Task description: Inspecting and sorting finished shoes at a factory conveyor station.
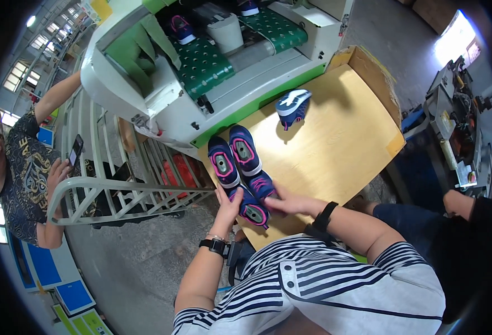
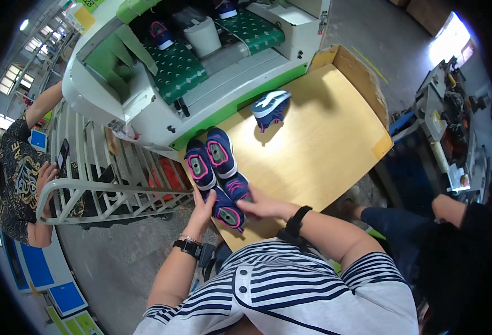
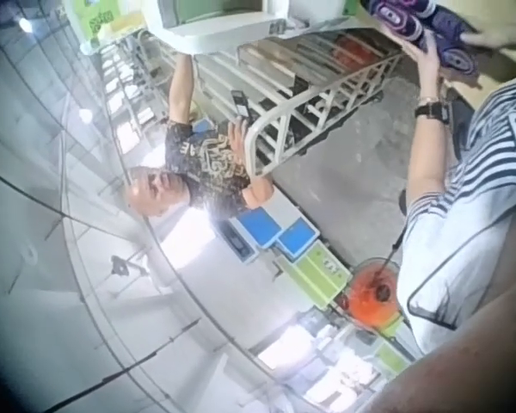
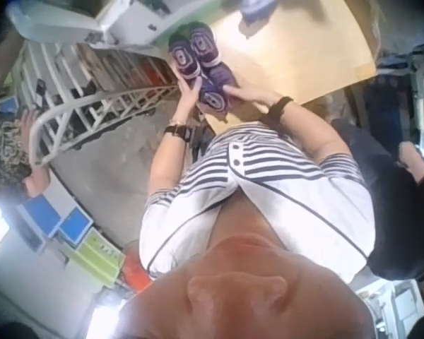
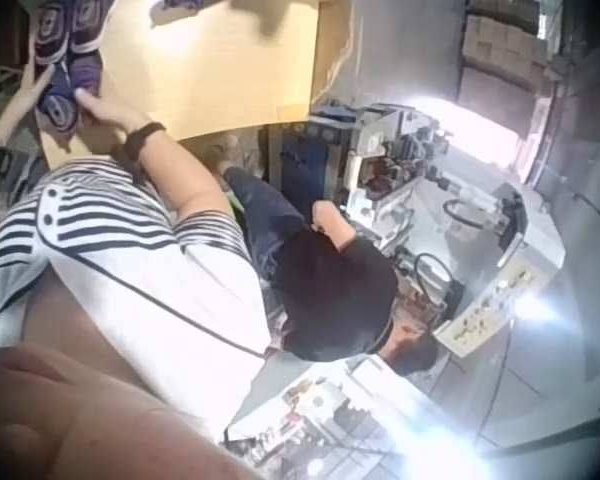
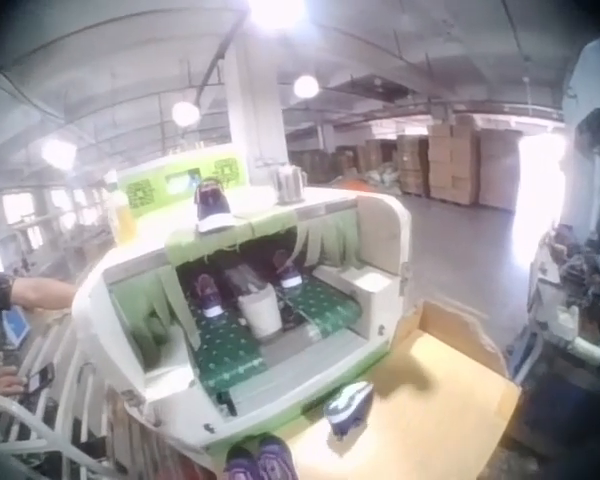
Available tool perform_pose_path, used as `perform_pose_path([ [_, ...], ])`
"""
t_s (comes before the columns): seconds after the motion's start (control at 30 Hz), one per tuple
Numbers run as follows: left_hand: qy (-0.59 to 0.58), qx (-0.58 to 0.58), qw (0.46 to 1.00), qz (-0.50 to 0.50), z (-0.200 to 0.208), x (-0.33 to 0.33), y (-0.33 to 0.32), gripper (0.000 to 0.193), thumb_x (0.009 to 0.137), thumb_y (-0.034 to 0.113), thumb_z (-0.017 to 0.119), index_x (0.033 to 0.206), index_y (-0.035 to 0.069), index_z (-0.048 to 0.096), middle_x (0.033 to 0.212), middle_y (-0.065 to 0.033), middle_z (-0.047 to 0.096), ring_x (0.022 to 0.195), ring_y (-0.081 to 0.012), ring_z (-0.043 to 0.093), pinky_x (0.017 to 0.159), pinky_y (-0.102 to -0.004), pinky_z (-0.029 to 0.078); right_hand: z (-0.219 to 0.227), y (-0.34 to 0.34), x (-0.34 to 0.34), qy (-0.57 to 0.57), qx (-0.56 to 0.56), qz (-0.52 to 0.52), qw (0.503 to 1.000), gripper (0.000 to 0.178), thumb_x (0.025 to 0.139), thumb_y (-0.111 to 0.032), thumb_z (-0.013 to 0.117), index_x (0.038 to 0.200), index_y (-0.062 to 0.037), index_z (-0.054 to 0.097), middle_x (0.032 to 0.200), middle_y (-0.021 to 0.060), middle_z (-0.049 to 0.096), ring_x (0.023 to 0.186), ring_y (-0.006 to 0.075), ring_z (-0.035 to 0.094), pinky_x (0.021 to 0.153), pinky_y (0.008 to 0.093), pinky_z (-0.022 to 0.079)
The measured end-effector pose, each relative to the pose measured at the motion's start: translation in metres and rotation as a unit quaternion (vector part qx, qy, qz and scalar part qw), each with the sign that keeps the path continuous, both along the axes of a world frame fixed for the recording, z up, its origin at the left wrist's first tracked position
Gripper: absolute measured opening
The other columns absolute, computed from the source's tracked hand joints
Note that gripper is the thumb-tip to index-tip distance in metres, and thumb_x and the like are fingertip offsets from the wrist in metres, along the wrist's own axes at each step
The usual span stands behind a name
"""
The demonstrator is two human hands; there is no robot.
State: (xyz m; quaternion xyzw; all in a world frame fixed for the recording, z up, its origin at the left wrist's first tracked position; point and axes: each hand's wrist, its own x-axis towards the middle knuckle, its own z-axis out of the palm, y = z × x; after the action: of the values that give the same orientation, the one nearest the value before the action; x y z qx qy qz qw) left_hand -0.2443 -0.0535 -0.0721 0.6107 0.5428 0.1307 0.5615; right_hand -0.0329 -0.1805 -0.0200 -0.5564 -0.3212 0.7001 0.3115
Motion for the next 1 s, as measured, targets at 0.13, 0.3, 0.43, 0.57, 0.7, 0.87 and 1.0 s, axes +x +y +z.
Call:
perform_pose_path([
  [0.13,-0.155,-0.086,0.984,-0.016,0.027,0.018,0.016,0.096,0.100,0.049,0.059,0.161,0.004,0.000,0.163,-0.0223,0.023,0.148,-0.0291,0.029,0.119,-0.0377,0.026,-0.050,-0.015,0.005,-0.101,0.035,0.018,0.994,0.089,0.094,-0.055,0.062,0.160,-0.0094,0.023,0.125,0.0263,0.066,0.102,0.0331,0.068,0.092,0.0409,0.051],
  [0.3,-0.155,-0.115,0.980,0.052,0.010,0.003,0.024,0.091,0.099,0.037,0.066,0.159,-0.002,0.011,0.148,-0.0203,0.046,0.130,-0.0249,0.051,0.107,-0.0339,0.041,0.021,0.055,0.067,-0.265,0.152,-0.046,0.951,0.045,0.094,-0.031,0.068,0.129,-0.0033,0.062,0.113,0.0150,0.070,0.105,0.0255,0.065,0.095,0.0378,0.050],
  [0.43,-0.138,-0.043,0.988,0.050,-0.015,-0.009,0.013,0.091,0.091,0.021,0.074,0.157,-0.004,0.015,0.140,-0.0188,0.053,0.124,-0.0234,0.055,0.104,-0.0338,0.046,-0.009,0.135,0.107,-0.405,0.178,-0.370,0.817,0.098,0.079,-0.043,0.083,0.147,0.0093,0.036,0.142,0.0322,0.047,0.134,0.0380,0.048,0.112,0.0417,0.040],
  [0.57,-0.104,0.019,0.994,0.028,-0.050,0.002,0.010,0.084,0.094,0.020,0.070,0.158,0.002,0.018,0.128,-0.0136,0.057,0.100,-0.0198,0.060,0.088,-0.0329,0.052,-0.060,0.170,0.122,-0.446,-0.069,-0.357,0.818,0.132,0.059,-0.069,0.085,0.152,0.0020,0.023,0.145,0.0316,0.042,0.136,0.0447,0.043,0.112,0.0492,0.039],
  [0.7,0.035,0.235,0.971,0.016,-0.017,0.011,-0.003,0.076,0.094,0.033,0.068,0.150,-0.003,0.031,0.149,-0.0295,0.037,0.137,-0.0429,0.040,0.115,-0.0472,0.032,-0.061,0.176,0.128,-0.461,-0.122,-0.351,0.805,0.122,0.064,-0.050,0.085,0.155,-0.0042,0.018,0.148,0.0324,0.035,0.137,0.0473,0.038,0.112,0.0516,0.038],
  [0.87,-0.064,0.433,0.870,-0.226,0.058,-0.008,-0.007,0.048,0.085,0.028,0.073,0.125,0.005,0.058,0.124,-0.0165,0.058,0.118,-0.0374,0.053,0.102,-0.0472,0.040,-0.030,0.110,0.111,-0.692,0.130,-0.154,0.693,0.111,0.061,-0.031,0.087,0.156,-0.0196,0.030,0.150,0.0226,0.036,0.130,0.0434,0.043,0.103,0.0552,0.044],
  [1.0,-0.051,0.450,0.832,-0.322,0.048,0.016,-0.025,0.042,0.088,0.033,0.070,0.122,0.009,0.062,0.120,-0.0118,0.062,0.115,-0.0306,0.057,0.097,-0.0417,0.044,-0.037,0.071,0.094,-0.498,0.256,-0.187,0.807,0.105,0.068,-0.008,0.085,0.157,-0.0179,0.029,0.156,0.0229,0.027,0.137,0.0477,0.038,0.112,0.0481,0.041],
])
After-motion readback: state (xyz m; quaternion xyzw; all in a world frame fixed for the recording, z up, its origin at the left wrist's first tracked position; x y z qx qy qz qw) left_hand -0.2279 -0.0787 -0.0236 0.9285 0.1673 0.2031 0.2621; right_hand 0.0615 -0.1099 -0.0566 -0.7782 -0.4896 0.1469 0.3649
